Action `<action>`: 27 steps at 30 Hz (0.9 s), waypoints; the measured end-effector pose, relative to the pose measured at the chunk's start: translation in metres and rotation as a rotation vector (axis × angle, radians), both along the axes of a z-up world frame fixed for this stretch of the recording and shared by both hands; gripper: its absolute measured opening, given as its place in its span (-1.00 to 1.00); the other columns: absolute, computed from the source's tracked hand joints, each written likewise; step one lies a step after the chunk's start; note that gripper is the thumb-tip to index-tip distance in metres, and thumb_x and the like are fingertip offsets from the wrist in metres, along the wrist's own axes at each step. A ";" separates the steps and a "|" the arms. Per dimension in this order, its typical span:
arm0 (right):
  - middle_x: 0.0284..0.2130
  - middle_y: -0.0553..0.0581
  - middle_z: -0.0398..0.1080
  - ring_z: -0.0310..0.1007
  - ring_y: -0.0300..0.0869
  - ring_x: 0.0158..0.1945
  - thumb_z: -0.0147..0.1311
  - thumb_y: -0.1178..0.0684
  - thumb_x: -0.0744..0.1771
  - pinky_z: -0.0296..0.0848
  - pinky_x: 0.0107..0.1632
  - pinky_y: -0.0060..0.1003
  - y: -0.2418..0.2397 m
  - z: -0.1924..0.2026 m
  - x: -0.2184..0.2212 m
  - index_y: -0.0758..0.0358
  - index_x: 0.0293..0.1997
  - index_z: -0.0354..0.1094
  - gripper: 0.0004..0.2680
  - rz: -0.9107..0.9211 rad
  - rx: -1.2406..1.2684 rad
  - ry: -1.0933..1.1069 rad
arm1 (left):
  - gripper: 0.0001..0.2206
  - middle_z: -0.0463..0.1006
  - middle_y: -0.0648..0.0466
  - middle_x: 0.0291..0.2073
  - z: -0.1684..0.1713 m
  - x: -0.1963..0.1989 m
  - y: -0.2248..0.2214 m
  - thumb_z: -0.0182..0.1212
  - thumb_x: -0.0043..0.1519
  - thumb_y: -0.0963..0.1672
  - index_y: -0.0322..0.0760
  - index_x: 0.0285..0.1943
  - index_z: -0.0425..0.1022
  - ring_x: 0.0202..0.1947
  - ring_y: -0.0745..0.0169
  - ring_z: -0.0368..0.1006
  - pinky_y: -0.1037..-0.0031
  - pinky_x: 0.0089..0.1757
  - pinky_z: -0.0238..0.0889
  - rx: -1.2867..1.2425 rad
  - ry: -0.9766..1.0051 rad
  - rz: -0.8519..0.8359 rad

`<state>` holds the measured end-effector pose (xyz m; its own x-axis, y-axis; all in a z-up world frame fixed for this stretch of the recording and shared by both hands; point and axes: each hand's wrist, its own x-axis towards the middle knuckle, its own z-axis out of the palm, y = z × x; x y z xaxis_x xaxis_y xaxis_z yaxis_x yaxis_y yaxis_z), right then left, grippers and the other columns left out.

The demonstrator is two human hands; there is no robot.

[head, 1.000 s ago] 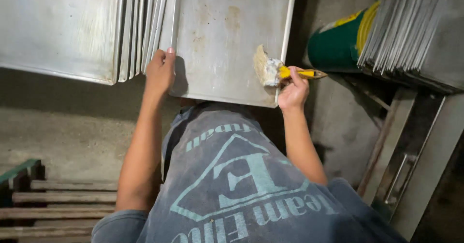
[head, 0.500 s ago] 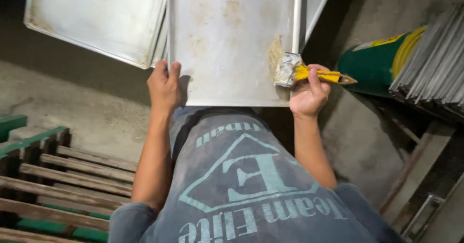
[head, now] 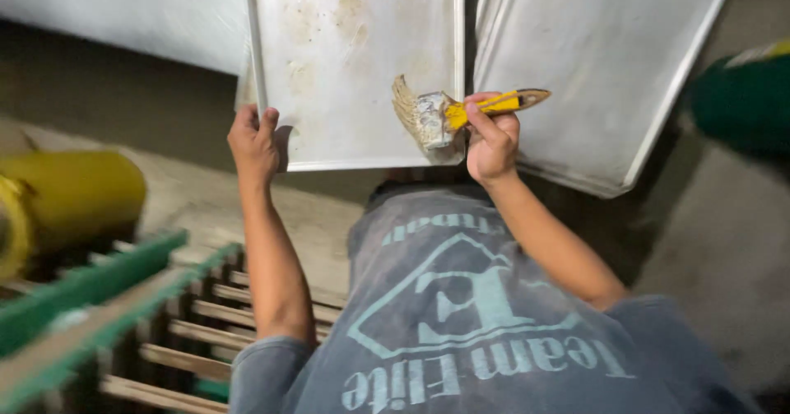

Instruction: Greasing several baking trays one by one using a pastry brush.

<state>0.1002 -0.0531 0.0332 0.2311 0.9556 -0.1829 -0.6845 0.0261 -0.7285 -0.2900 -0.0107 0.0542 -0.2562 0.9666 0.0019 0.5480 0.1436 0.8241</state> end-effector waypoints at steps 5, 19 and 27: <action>-0.22 0.06 0.46 0.42 -0.25 -0.14 0.17 0.22 0.36 0.37 -0.02 -0.36 0.022 -0.027 -0.055 0.30 -0.07 0.41 -0.91 -0.055 -0.053 -0.086 | -0.67 0.45 0.10 -0.43 -0.043 -0.063 0.070 0.21 0.44 -0.01 -0.41 -0.18 0.47 -0.34 0.46 0.25 0.49 -0.26 0.26 0.047 -0.063 -0.146; -0.11 0.08 0.46 0.44 -0.21 0.00 0.23 0.24 0.35 0.44 0.16 -0.29 -0.008 -0.002 -0.002 0.26 0.01 0.37 -0.83 -0.283 -0.076 -0.180 | -0.74 0.67 -0.18 -0.09 0.030 0.003 0.064 0.24 0.33 -0.11 -0.42 0.07 0.61 -0.08 0.05 0.63 0.30 -0.06 0.46 -0.020 0.256 -0.114; -0.05 0.06 0.44 0.43 -0.20 0.05 0.29 0.21 0.41 0.44 0.22 -0.27 -0.016 0.019 0.130 0.30 0.07 0.38 -0.83 -0.266 0.050 -0.596 | -0.76 0.67 -0.16 -0.17 0.000 0.192 0.019 0.24 0.32 -0.10 -0.37 0.05 0.60 -0.23 0.02 0.61 0.31 -0.16 0.45 -0.094 0.087 -0.593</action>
